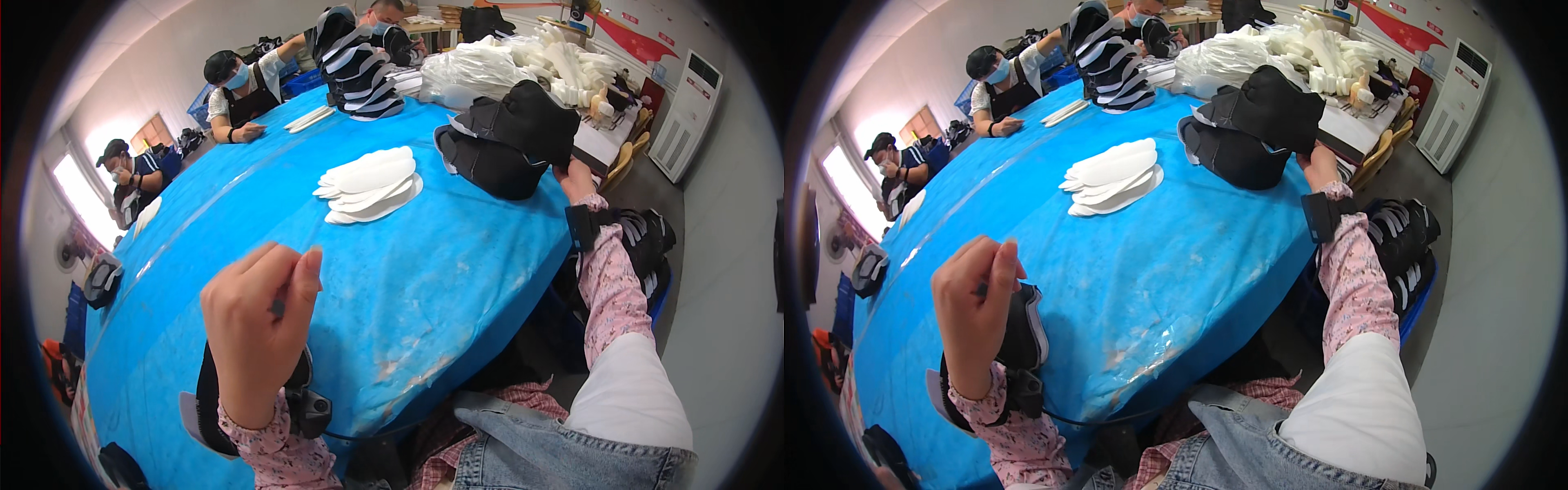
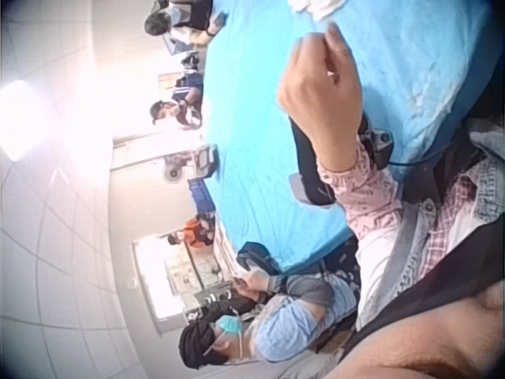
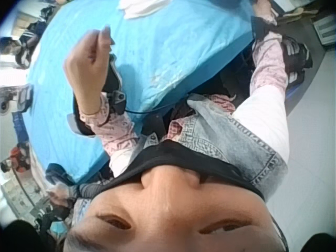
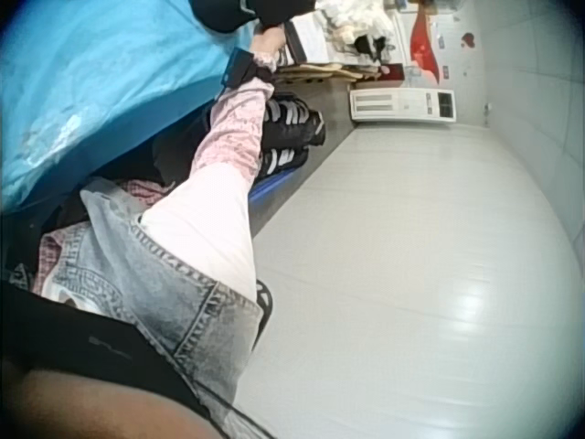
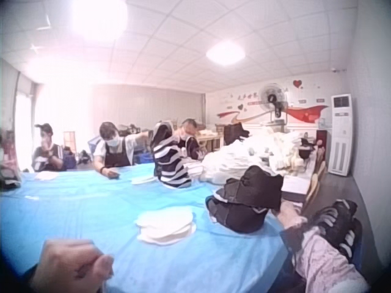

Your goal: The person picks up a white padding piece and inserts it into the interior of a black shoe upper, pressing the edges together by hand.

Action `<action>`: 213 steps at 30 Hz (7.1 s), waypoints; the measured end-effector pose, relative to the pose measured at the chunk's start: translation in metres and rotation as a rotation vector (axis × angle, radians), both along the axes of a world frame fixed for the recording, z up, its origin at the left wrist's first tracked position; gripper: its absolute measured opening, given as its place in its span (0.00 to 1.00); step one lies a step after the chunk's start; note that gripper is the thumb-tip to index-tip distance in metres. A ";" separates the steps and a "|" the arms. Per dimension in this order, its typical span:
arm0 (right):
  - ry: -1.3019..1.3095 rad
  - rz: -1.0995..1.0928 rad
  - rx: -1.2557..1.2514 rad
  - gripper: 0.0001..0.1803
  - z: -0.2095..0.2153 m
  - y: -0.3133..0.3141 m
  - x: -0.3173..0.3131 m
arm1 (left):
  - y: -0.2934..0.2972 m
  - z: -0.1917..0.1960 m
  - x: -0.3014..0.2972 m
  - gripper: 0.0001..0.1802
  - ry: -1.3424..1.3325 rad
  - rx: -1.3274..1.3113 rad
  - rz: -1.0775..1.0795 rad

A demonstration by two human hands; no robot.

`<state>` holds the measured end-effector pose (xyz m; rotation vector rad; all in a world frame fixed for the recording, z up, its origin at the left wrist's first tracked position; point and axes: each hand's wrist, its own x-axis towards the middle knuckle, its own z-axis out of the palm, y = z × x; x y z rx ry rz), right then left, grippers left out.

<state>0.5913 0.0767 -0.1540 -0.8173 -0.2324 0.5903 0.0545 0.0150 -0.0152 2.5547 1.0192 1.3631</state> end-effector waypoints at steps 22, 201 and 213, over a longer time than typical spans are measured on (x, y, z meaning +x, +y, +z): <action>-1.422 -0.343 -0.672 0.60 0.100 0.007 -0.058 | -0.003 -0.003 -0.005 0.16 0.183 -0.085 0.023; -0.424 1.654 -0.024 0.44 0.004 0.045 -0.368 | 0.105 -0.133 -0.124 0.30 -0.941 -0.241 -0.020; -0.364 1.472 0.120 0.35 0.003 0.040 -0.371 | 0.082 -0.112 -0.109 0.27 -1.072 -0.590 -0.222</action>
